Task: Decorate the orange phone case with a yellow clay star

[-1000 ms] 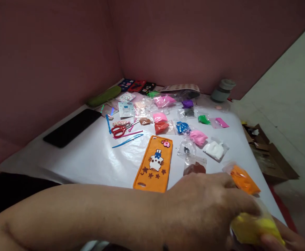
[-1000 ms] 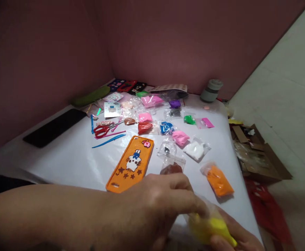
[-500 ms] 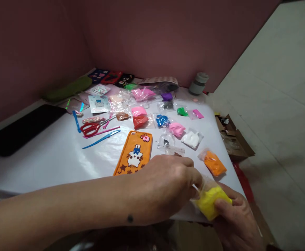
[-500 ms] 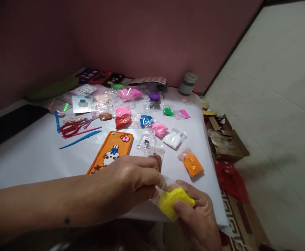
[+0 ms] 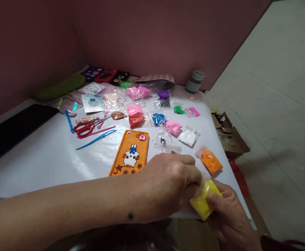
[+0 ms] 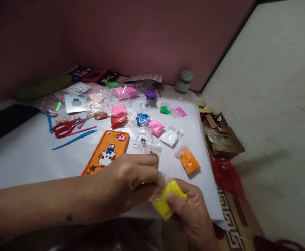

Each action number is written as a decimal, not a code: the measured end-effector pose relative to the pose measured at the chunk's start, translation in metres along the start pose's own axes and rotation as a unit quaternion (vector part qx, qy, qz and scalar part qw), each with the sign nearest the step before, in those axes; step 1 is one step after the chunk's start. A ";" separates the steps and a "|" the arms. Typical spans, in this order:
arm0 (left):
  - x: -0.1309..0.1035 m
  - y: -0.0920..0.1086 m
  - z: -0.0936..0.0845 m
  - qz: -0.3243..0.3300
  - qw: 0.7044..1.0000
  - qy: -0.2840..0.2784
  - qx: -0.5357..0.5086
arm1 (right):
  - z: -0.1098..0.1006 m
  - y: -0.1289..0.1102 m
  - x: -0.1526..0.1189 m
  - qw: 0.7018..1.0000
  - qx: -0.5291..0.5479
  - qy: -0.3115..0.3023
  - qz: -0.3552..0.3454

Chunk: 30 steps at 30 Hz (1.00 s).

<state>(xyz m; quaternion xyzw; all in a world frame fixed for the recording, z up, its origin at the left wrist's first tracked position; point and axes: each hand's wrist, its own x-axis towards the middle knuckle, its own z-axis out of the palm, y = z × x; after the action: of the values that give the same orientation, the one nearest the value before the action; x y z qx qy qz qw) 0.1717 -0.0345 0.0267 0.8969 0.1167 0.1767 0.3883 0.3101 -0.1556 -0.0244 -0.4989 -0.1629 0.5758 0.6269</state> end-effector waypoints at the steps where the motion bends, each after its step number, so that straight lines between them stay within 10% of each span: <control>1: 0.000 0.000 0.000 0.004 1.000 0.003 -0.006 | 0.000 0.000 0.000 1.000 0.002 0.000 0.001; 8: 0.001 0.004 -0.017 -0.056 0.990 -0.022 -0.128 | 0.001 -0.003 -0.002 1.000 0.005 -0.007 0.009; 14: 0.002 0.002 -0.028 -0.232 0.911 -0.059 -0.337 | 0.001 -0.002 0.000 1.000 0.001 -0.010 0.011; 30: 0.000 -0.004 -0.042 -0.258 0.806 0.010 -0.533 | -0.001 -0.002 0.002 0.999 -0.041 0.014 -0.003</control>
<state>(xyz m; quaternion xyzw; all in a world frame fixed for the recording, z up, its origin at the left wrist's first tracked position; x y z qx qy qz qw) 0.1546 -0.0041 0.0510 0.4839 0.2355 0.1129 0.8352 0.3129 -0.1536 -0.0239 -0.5317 -0.1796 0.5597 0.6098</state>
